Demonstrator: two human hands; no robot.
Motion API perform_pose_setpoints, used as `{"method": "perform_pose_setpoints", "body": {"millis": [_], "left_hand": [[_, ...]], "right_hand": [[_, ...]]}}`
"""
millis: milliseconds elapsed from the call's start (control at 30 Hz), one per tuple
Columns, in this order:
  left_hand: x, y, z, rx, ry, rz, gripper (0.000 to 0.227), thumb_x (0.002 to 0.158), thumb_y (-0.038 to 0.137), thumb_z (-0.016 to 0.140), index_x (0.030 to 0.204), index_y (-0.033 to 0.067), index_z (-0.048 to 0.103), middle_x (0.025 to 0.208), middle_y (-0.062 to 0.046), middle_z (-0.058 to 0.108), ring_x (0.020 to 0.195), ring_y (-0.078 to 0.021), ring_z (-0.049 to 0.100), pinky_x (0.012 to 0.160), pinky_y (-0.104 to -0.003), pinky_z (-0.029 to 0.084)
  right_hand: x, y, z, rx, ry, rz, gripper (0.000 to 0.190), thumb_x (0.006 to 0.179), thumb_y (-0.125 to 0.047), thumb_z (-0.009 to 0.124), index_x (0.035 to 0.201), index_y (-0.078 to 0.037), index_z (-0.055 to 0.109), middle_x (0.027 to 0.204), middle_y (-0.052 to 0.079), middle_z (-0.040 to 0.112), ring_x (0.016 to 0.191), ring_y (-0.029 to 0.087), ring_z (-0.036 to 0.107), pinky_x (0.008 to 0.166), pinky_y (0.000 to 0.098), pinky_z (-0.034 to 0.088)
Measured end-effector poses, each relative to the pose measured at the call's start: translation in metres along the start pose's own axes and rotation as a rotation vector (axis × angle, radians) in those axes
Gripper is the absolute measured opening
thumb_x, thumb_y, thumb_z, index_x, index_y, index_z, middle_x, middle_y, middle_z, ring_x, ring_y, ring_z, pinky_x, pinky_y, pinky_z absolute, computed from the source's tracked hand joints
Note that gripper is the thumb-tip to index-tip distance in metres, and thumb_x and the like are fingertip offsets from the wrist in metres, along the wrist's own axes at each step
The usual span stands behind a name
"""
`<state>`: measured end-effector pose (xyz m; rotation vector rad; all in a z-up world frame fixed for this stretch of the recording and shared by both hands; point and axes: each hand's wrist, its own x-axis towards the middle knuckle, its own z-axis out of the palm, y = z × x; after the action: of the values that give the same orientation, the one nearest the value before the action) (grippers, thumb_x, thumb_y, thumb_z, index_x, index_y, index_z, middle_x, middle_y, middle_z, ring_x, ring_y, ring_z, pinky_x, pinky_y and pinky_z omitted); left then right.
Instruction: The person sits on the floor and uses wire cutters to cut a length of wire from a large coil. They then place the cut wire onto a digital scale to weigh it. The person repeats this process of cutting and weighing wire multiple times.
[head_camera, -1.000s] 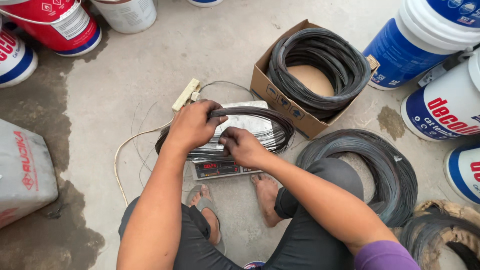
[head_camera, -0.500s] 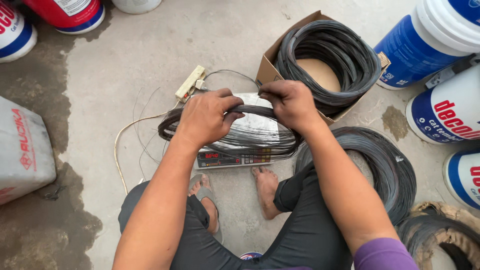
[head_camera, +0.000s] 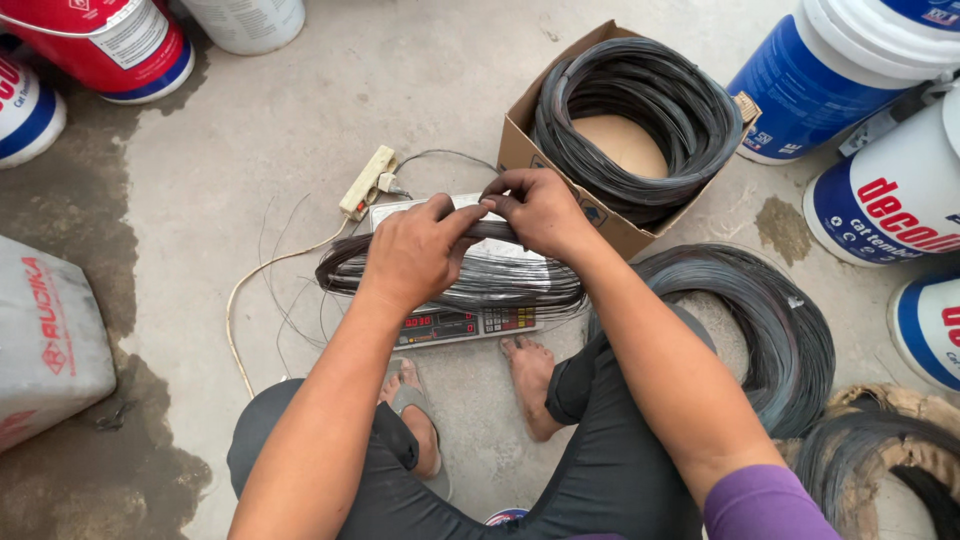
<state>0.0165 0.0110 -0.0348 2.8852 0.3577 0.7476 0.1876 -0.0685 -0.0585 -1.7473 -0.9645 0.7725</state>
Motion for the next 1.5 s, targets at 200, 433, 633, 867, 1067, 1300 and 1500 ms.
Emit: {"method": "perform_pose_setpoints", "body": {"millis": [200, 433, 633, 867, 1067, 1300, 1500], "left_hand": [[0.009, 0.001, -0.005, -0.071, -0.053, -0.079, 0.019, 0.079, 0.031, 0.057, 0.096, 0.0226, 0.058, 0.104, 0.004, 0.055, 0.077, -0.0253, 0.063, 0.060, -0.039, 0.051], [0.018, -0.013, -0.018, -0.311, -0.297, -0.421, 0.022, 0.078, 0.032, 0.060, 0.099, 0.0266, 0.061, 0.085, 0.000, 0.066, 0.087, -0.0286, 0.062, 0.075, -0.044, 0.048], [0.019, -0.019, -0.023, -0.445, -0.342, -0.561, 0.024, 0.074, 0.029, 0.061, 0.098, 0.0277, 0.064, 0.086, -0.001, 0.067, 0.090, -0.0301, 0.061, 0.080, -0.042, 0.045], [0.009, -0.037, -0.030, -0.518, -0.292, -0.627, 0.029, 0.063, 0.038, 0.063, 0.091, 0.0308, 0.068, 0.075, -0.001, 0.066, 0.084, -0.0271, 0.062, 0.079, -0.036, 0.046], [0.011, -0.024, -0.028, -0.551, -0.301, -0.482, 0.026, 0.066, 0.041, 0.061, 0.085, 0.0262, 0.069, 0.076, -0.006, 0.066, 0.084, -0.0340, 0.061, 0.076, -0.043, 0.047], [0.007, 0.001, -0.020, -0.369, -0.099, -0.301, 0.025, 0.065, 0.038, 0.071, 0.088, 0.0307, 0.067, 0.062, 0.001, 0.059, 0.069, -0.0235, 0.063, 0.065, -0.035, 0.049], [0.008, -0.004, -0.009, -0.325, -0.166, -0.216, 0.023, 0.073, 0.036, 0.066, 0.096, 0.0333, 0.065, 0.066, -0.001, 0.058, 0.071, -0.0275, 0.062, 0.064, -0.040, 0.048]], "right_hand": [[-0.038, -0.026, -0.002, -0.698, 0.427, -0.430, 0.007, 0.078, -0.022, 0.066, 0.084, -0.018, 0.068, 0.076, 0.007, 0.055, 0.070, 0.033, 0.060, 0.060, 0.0429, 0.048], [-0.061, -0.035, 0.031, -0.837, -0.132, -0.083, 0.047, 0.080, -0.026, 0.055, 0.120, -0.003, 0.043, 0.105, 0.028, 0.050, 0.096, 0.045, 0.053, 0.080, 0.0509, 0.044], [-0.050, -0.011, 0.055, -0.981, 0.000, -0.208, 0.027, 0.086, -0.032, 0.046, 0.094, -0.012, 0.064, 0.081, 0.016, 0.057, 0.082, 0.040, 0.058, 0.074, 0.0474, 0.042], [-0.056, -0.036, 0.015, -0.573, 0.223, -0.201, 0.009, 0.083, -0.030, 0.057, 0.083, -0.026, 0.064, 0.069, 0.008, 0.062, 0.076, 0.033, 0.062, 0.063, 0.0427, 0.049], [-0.039, -0.040, -0.012, -0.446, 0.270, -0.440, 0.007, 0.083, -0.017, 0.062, 0.081, -0.020, 0.067, 0.063, 0.006, 0.061, 0.070, 0.030, 0.064, 0.061, 0.0353, 0.050], [-0.003, 0.000, -0.025, -0.324, 0.205, -0.245, 0.010, 0.084, -0.011, 0.058, 0.079, -0.013, 0.066, 0.064, 0.011, 0.060, 0.068, 0.027, 0.061, 0.065, 0.0356, 0.047], [-0.013, -0.017, -0.016, -0.357, -0.016, 0.176, 0.018, 0.073, -0.027, 0.066, 0.085, -0.014, 0.069, 0.077, 0.012, 0.064, 0.086, 0.030, 0.061, 0.077, 0.0389, 0.045]]}}
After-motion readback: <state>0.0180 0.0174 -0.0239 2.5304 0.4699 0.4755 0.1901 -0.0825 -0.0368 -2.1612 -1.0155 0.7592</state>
